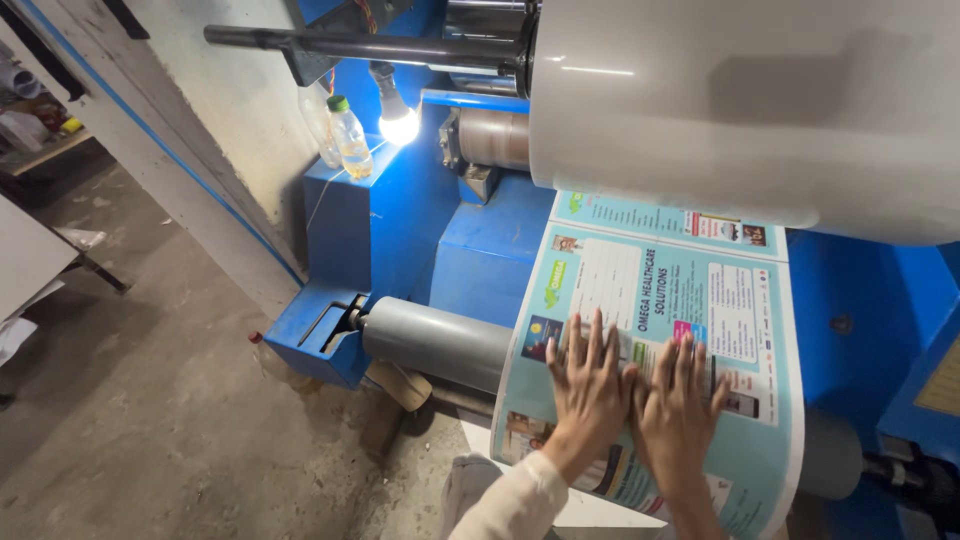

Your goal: The person operates a blue laminating machine, feeding a large printed sheet into the rollers. They use both hands to smooth the sheet as it passes through the machine, ensuring it adheres properly to the plastic film.

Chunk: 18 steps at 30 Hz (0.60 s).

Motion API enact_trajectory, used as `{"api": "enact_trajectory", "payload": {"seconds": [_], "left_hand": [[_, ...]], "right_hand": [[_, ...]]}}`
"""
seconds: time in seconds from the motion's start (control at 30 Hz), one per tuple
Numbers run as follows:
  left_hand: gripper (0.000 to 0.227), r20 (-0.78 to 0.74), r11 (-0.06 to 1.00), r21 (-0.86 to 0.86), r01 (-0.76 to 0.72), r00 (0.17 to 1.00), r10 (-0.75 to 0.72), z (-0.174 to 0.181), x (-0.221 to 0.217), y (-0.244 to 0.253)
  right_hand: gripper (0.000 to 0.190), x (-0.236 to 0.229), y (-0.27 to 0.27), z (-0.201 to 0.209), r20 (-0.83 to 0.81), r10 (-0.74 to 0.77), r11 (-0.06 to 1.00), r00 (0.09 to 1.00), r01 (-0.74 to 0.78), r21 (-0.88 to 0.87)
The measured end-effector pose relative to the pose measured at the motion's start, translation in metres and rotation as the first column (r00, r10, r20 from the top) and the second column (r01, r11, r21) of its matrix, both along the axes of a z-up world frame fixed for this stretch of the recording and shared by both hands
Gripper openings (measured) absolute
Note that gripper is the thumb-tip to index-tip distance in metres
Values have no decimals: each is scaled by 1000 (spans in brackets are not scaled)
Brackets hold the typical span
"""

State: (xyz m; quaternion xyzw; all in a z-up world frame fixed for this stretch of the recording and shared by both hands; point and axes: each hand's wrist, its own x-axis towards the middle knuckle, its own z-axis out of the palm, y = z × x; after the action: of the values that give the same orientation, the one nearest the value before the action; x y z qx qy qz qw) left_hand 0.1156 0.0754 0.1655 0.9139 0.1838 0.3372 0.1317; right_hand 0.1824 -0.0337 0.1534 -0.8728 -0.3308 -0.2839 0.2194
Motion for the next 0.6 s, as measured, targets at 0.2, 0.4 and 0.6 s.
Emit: {"api": "enact_trajectory", "payload": {"seconds": [0.2,0.4,0.6], "left_hand": [[61,-164,995,-95,36,985,-51,30,49,32],[59,-128,995,-87,39,990,-50,27,38,28],[56,-29,999,33,33,999,-32,26,-2,9]], "right_hand": [[68,59,29,14,3,-60,978,998,59,-200],[65,47,26,11,-1,-99,974,995,96,-206],[62,0,10,24,41,-74,988,996,79,-135]]}}
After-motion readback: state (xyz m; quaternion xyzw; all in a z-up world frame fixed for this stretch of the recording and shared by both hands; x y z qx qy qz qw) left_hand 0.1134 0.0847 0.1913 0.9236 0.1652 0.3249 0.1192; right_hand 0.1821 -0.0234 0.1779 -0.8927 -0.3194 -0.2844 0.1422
